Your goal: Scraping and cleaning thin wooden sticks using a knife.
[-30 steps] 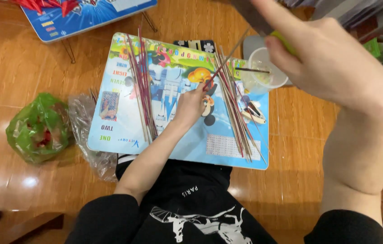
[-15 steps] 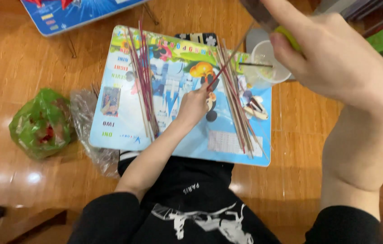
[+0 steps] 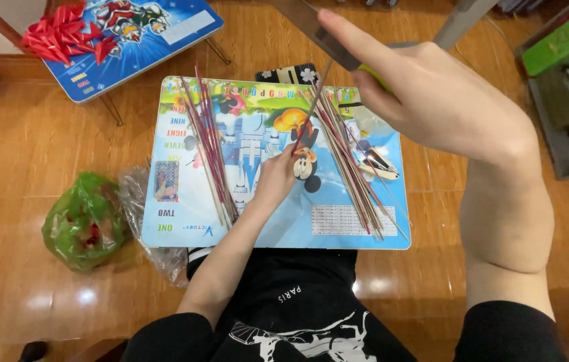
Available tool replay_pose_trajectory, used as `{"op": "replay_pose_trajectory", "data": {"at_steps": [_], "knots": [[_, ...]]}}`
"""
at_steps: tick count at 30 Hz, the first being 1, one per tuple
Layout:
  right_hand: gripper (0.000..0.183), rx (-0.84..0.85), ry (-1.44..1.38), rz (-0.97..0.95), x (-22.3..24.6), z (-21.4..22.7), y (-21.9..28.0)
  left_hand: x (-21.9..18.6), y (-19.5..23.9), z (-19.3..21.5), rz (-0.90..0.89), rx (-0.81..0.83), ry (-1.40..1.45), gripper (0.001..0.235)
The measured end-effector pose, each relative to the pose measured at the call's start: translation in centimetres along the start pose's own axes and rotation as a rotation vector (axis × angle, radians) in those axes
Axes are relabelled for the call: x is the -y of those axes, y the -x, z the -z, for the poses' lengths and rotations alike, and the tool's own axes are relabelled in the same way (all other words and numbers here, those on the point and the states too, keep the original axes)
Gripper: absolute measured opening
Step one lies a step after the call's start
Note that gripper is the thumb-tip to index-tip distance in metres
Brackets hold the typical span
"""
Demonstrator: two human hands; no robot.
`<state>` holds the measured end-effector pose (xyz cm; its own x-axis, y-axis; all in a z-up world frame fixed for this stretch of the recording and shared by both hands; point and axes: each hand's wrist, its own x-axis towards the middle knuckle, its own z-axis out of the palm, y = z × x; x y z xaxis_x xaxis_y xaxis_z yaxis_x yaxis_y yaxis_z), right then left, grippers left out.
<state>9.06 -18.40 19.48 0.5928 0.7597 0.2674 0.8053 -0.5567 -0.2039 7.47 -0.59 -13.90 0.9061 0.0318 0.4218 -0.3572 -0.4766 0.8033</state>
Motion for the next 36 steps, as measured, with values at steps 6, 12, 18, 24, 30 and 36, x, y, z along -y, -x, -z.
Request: {"op": "replay_pose_trajectory", "data": {"at_steps": [6,12,18,24,30,36], "knots": [[0.067,-0.007,0.046,0.083,1.7,1.8,-0.7,1.4,-1.0,-1.5,0.058,-0.084,0.006,0.023],[0.064,0.038,0.066,0.027,1.6,2.6,-0.7,1.1,-1.1,-1.5,0.040,-0.085,-0.035,0.021],[0.058,0.116,0.143,-0.124,1.6,2.1,-0.8,1.4,-0.6,-1.9,0.067,-0.089,-0.034,0.018],[0.047,-0.014,0.145,0.107,0.5,1.8,-0.8,1.9,-0.8,-2.0,-0.005,-0.095,-0.026,0.021],[0.022,0.030,0.209,0.061,0.1,1.9,-1.2,2.4,-0.5,-1.5,0.059,-0.063,-0.140,0.016],[0.019,-0.055,0.225,0.163,-0.5,1.5,-1.0,2.1,-0.3,-1.1,0.003,-0.116,-0.143,0.016]]}}
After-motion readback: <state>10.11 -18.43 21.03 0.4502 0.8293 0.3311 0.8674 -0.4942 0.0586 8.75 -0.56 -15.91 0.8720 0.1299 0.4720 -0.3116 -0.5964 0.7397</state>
